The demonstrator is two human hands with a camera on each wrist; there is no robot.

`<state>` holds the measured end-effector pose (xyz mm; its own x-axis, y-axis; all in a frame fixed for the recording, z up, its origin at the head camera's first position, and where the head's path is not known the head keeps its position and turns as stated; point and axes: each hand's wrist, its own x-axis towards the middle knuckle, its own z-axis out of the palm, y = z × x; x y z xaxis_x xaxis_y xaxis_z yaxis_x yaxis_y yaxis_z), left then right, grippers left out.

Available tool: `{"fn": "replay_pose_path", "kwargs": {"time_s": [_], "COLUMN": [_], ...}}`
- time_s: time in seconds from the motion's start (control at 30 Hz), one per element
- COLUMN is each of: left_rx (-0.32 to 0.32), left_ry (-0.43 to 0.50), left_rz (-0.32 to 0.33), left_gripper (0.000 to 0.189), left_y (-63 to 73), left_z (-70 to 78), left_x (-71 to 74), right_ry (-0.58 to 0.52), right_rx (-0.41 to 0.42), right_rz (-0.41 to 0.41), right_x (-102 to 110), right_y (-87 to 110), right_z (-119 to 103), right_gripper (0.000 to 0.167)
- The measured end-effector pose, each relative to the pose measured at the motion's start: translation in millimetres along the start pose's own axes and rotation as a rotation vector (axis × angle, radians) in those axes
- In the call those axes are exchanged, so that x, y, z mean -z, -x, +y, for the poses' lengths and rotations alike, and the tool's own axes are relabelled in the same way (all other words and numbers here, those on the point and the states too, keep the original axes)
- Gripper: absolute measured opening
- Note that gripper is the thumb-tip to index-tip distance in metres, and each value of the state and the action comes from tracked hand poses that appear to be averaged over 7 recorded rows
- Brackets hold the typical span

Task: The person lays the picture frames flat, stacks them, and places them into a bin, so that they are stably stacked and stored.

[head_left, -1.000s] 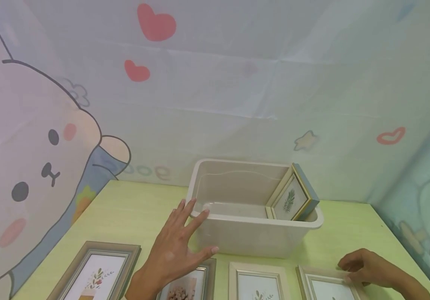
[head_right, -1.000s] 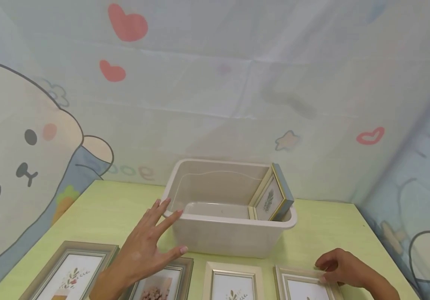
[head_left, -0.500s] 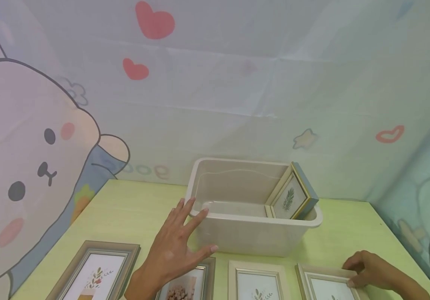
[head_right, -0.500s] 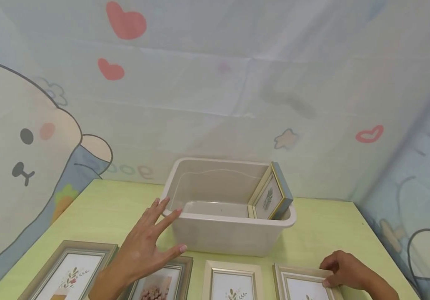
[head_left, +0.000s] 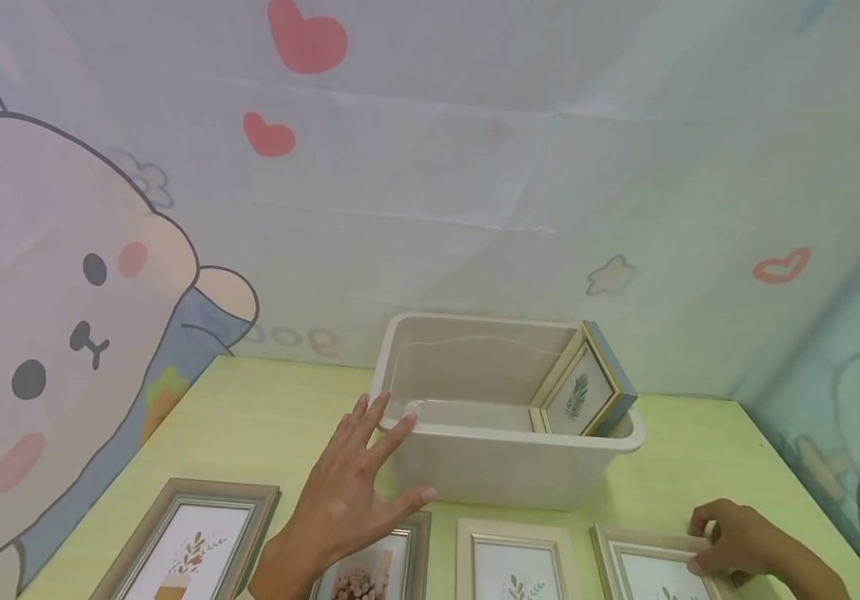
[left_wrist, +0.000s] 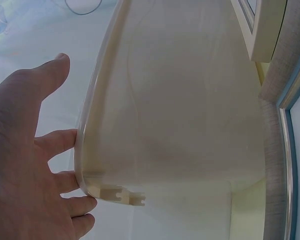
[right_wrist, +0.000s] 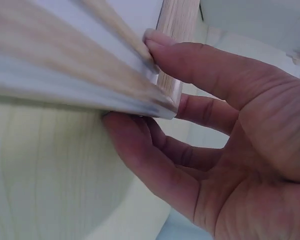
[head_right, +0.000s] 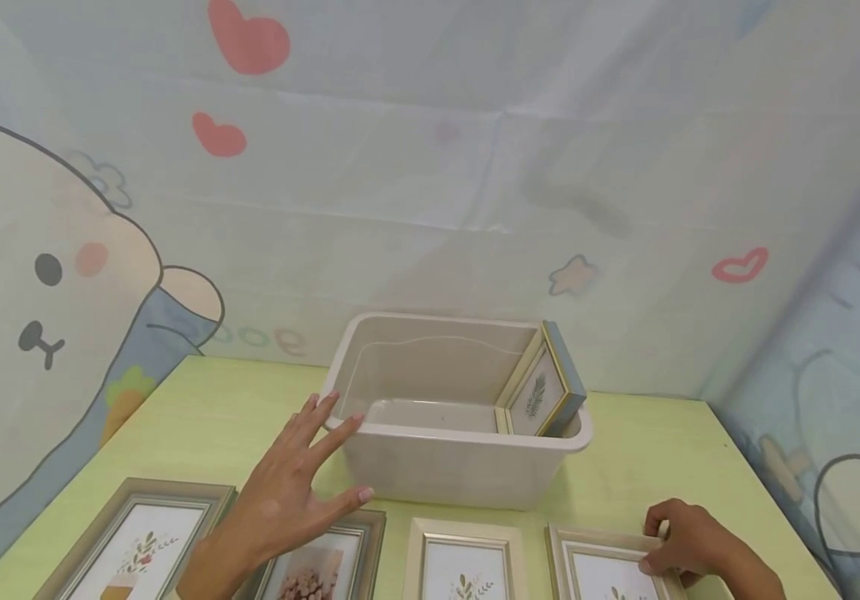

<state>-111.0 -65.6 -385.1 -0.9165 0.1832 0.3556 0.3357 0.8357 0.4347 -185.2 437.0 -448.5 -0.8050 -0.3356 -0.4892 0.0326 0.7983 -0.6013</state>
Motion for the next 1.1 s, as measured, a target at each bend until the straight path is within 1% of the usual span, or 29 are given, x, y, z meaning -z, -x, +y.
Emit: {"fn": "replay_pose_path", "kwargs": {"time_s": [0.2, 0.27, 0.37, 0.47, 0.6, 0.73, 0.87, 1.0, 1.07, 1.1], "left_rx": [-0.004, -0.008, -0.009, -0.006, -0.003, -0.005, -0.002, -0.001, -0.008, -0.007], "left_ry": [0.006, 0.003, 0.005, 0.005, 0.007, 0.001, -0.004, -0.008, -0.009, -0.007], "left_rz": [0.004, 0.009, 0.013, 0.014, 0.007, 0.005, -0.002, -0.010, -0.003, -0.002], "left_gripper": [0.078, 0.077, 0.078, 0.078, 0.078, 0.076, 0.076, 0.078, 0.078, 0.078], "left_y": [0.8, 0.8, 0.9, 1.0, 1.2, 0.6, -0.2, -0.7, -1.0, -1.1], "left_z": [-0.2, -0.2, -0.4, -0.4, -0.2, -0.5, -0.3, -0.4, -0.9, -1.0], "left_x": [-0.3, -0.3, -0.4, -0.3, -0.3, -0.5, -0.3, -0.4, -0.3, -0.1], "right_ry": [-0.003, 0.004, 0.038, 0.107, 0.175, 0.196, 0.163, 0.150, 0.147, 0.120], "right_rx": [-0.010, -0.026, -0.055, -0.073, -0.106, -0.142, -0.174, -0.175, -0.160, -0.139], "right_rz": [0.009, 0.033, 0.078, 0.137, 0.177, 0.180, 0.168, 0.147, 0.146, 0.127], "right_x": [-2, -4, -8, -13, -18, -20, -19, -16, -13, -10], "right_y": [2.2, 2.1, 0.9, -2.0, -6.3, -9.4, -9.6, -7.8, -6.7, -5.6], "right_z": [-1, -1, -2, -2, -1, -1, -2, -3, -4, -3], "right_gripper": [0.025, 0.022, 0.019, 0.018, 0.020, 0.022, 0.020, 0.021, 0.023, 0.023]}}
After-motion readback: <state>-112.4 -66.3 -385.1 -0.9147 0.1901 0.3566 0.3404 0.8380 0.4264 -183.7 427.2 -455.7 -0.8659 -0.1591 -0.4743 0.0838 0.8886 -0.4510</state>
